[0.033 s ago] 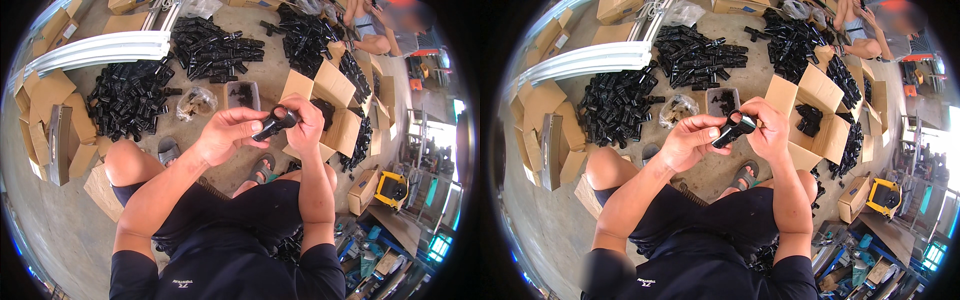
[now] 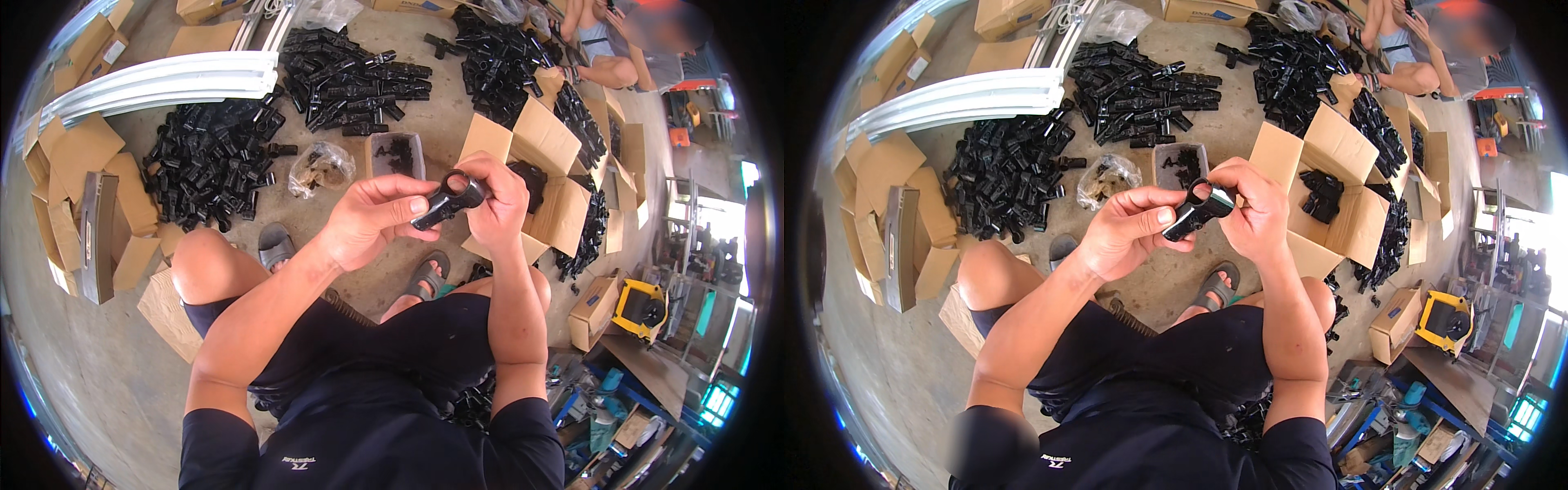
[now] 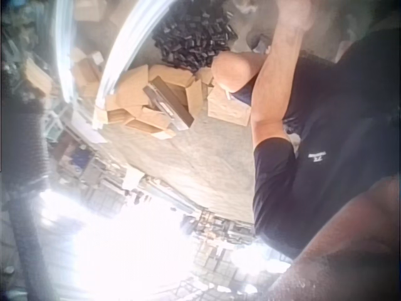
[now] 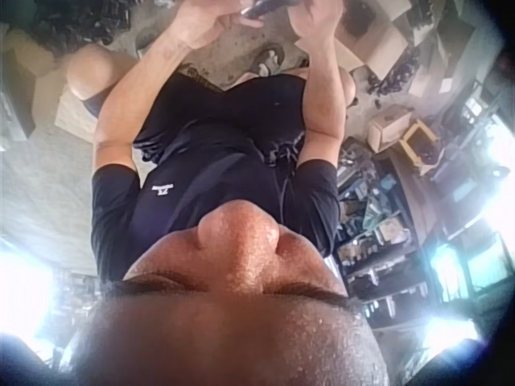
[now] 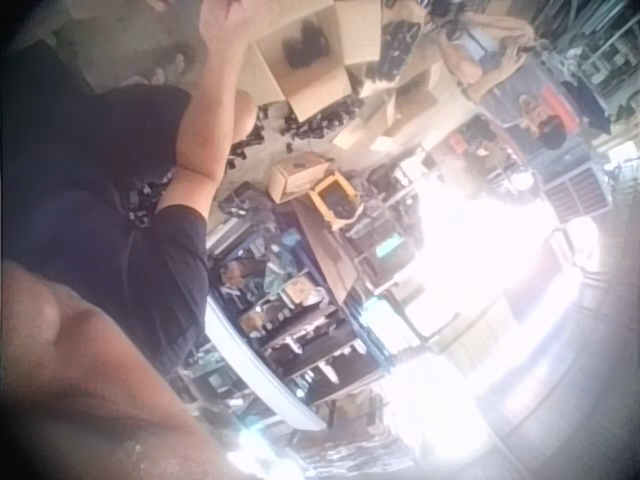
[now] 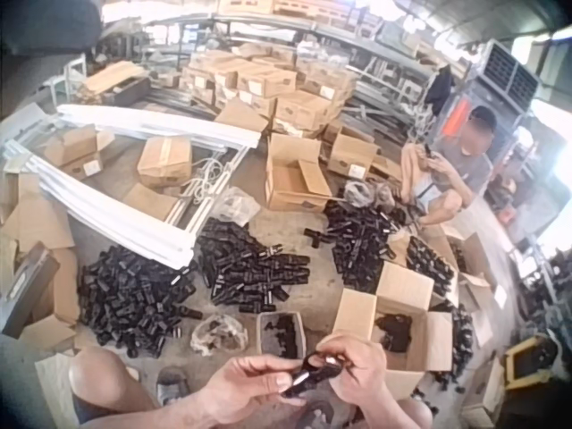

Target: The person picks up small black plastic bracket components from cardboard boxes on the floor, holds them with both hands to pick off small pieces of debris, and places the cleaned parts into a different cardboard box.

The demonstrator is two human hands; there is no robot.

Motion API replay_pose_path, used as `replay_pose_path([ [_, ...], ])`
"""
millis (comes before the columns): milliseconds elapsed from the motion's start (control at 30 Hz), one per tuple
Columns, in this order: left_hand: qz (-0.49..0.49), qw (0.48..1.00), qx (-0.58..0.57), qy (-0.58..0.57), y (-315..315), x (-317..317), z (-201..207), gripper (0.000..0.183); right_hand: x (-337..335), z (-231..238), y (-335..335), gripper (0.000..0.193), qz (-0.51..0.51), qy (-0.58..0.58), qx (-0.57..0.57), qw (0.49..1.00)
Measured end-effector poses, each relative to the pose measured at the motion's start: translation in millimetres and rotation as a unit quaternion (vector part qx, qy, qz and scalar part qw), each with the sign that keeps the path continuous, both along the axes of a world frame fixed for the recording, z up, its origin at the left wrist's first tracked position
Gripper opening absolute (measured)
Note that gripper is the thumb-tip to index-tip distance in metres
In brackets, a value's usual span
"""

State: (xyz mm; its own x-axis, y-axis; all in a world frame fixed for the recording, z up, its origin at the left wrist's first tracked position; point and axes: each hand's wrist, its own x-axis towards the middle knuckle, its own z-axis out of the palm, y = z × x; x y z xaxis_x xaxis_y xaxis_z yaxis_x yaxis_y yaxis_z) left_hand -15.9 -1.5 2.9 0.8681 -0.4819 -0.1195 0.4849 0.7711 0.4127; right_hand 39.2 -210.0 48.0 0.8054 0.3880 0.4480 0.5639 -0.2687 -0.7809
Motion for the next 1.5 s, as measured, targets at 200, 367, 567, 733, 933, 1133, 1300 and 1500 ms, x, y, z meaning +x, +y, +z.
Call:
replay_pose_path([
  [200,0.085,0.996,0.004,-0.003,3.6,7.5,0.0,0.025,-0.1,7.8,-2.2,0.012,-0.042,0.262,0.142,0.954],
  [367,0.212,0.976,0.057,-0.015,1.1,12.0,1.2,0.024,-1.4,-8.9,11.4,0.028,-0.069,-0.079,-0.023,0.994],
  [567,0.229,0.962,0.142,-0.039,-6.3,6.4,-2.5,0.025,-7.9,-17.0,37.7,0.019,-0.097,-0.129,-0.043,0.986],
  [733,0.238,0.95,0.18,-0.086,-8.5,2.6,-2.8,0.027,-11.7,-27.1,37.9,0.01,-0.118,-0.114,-0.088,0.983],
  [933,0.275,0.931,0.225,-0.086,-4.9,4.5,2.7,0.028,-14.8,-30.3,41.5,0.017,-0.086,0.0,-0.012,0.996],
  [1133,0.282,0.934,0.202,-0.083,-8.1,3.8,8.4,0.029,-18.2,-30.2,49.4,0.011,-0.091,0.004,0.027,0.995],
  [1300,0.269,0.93,0.232,-0.093,-10.4,4.0,6.6,0.03,-15.8,-35.0,45.6,0.018,-0.093,0.03,0.013,0.995],
  [1500,0.283,0.929,0.216,-0.098,-9.2,5.3,3.6,0.032,-22.9,-44.5,48.9,0.047,-0.006,0.304,0.235,0.923],
])
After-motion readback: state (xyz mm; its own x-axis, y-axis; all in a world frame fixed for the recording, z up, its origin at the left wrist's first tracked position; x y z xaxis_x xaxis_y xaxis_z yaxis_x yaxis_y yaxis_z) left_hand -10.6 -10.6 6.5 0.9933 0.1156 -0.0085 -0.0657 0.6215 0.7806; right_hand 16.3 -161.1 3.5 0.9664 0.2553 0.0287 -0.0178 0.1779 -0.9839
